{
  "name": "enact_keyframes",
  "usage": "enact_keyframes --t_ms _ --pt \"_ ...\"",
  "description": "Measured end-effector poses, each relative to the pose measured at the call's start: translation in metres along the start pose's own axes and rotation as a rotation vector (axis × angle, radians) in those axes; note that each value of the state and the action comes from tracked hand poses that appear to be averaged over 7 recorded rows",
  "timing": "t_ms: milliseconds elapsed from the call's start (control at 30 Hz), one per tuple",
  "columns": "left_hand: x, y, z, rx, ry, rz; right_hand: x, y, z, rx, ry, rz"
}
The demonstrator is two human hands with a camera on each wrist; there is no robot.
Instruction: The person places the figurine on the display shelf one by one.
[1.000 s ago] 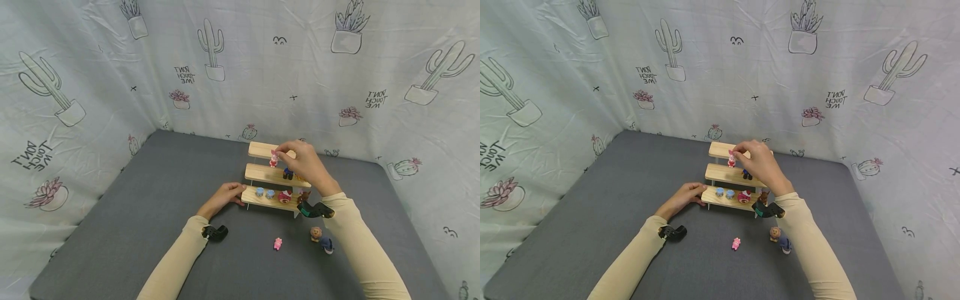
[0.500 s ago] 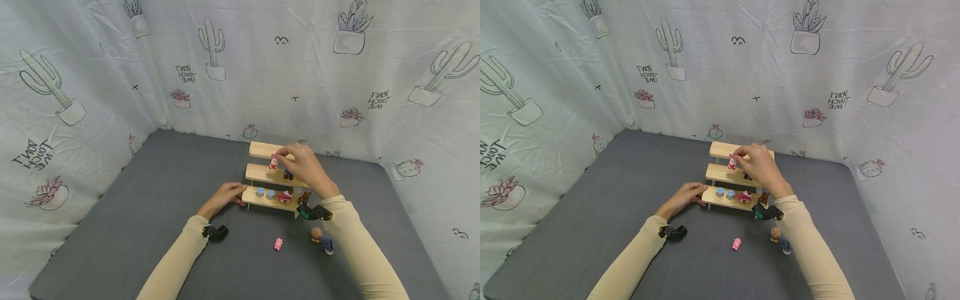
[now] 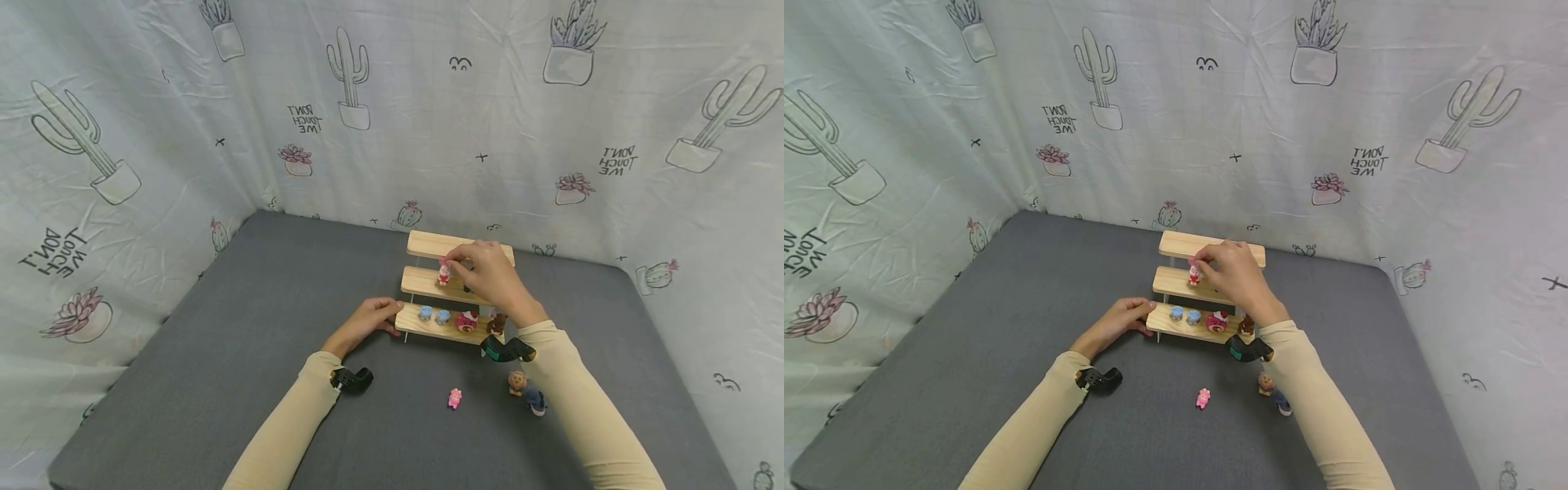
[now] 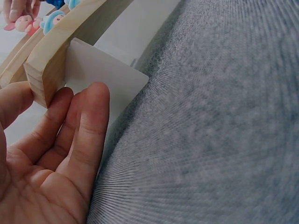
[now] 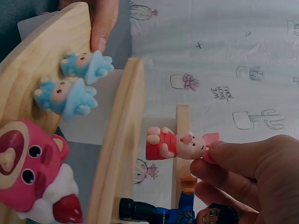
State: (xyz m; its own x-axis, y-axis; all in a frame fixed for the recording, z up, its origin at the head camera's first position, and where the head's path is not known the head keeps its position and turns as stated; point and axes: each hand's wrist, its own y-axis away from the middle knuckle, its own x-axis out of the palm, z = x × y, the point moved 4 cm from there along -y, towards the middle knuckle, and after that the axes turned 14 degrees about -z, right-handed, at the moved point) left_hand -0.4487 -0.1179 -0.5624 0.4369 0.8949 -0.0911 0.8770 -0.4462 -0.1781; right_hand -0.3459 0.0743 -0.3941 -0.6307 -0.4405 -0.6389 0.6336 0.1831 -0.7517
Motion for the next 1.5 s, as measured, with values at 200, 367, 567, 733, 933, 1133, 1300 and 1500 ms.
enact_keyframes --t_ms 200,367,567,733,933,1133,1300,1500 --pt "0.0004 -0.0004 -0.0001 -0.002 -0.004 0.000 0.0012 0.0015 -0.0008 -0.015 0.017 -0.008" --pt "0.0003 0.0011 -0.0013 -0.001 0.000 0.004 0.0030 0.0024 -0.0022 -0.014 0.011 -0.007" --pt "-0.0002 0.0002 0.0003 0.002 0.002 0.009 0.0053 0.0043 -0.0031 0.003 0.002 -0.004" --pt "-0.0007 -0.0014 0.0020 0.000 0.005 0.009 0.0059 0.0052 -0.0033 0.007 -0.003 -0.009" --pt "-0.0020 -0.0023 0.0020 -0.001 0.020 0.010 0.0068 0.0045 -0.0035 0.014 0.003 0.000" --pt "-0.0023 -0.0017 0.0006 -0.005 0.020 0.011 0.0075 0.0048 -0.0028 0.027 0.016 0.017" --pt "-0.0033 -0.0019 0.0030 -0.011 0.014 0.006 0.0075 0.0055 -0.0028 0.030 0.019 0.023" --pt "-0.0033 -0.0010 0.0032 -0.007 0.019 0.001 0.0077 0.0059 -0.0029 0.034 0.030 0.029"
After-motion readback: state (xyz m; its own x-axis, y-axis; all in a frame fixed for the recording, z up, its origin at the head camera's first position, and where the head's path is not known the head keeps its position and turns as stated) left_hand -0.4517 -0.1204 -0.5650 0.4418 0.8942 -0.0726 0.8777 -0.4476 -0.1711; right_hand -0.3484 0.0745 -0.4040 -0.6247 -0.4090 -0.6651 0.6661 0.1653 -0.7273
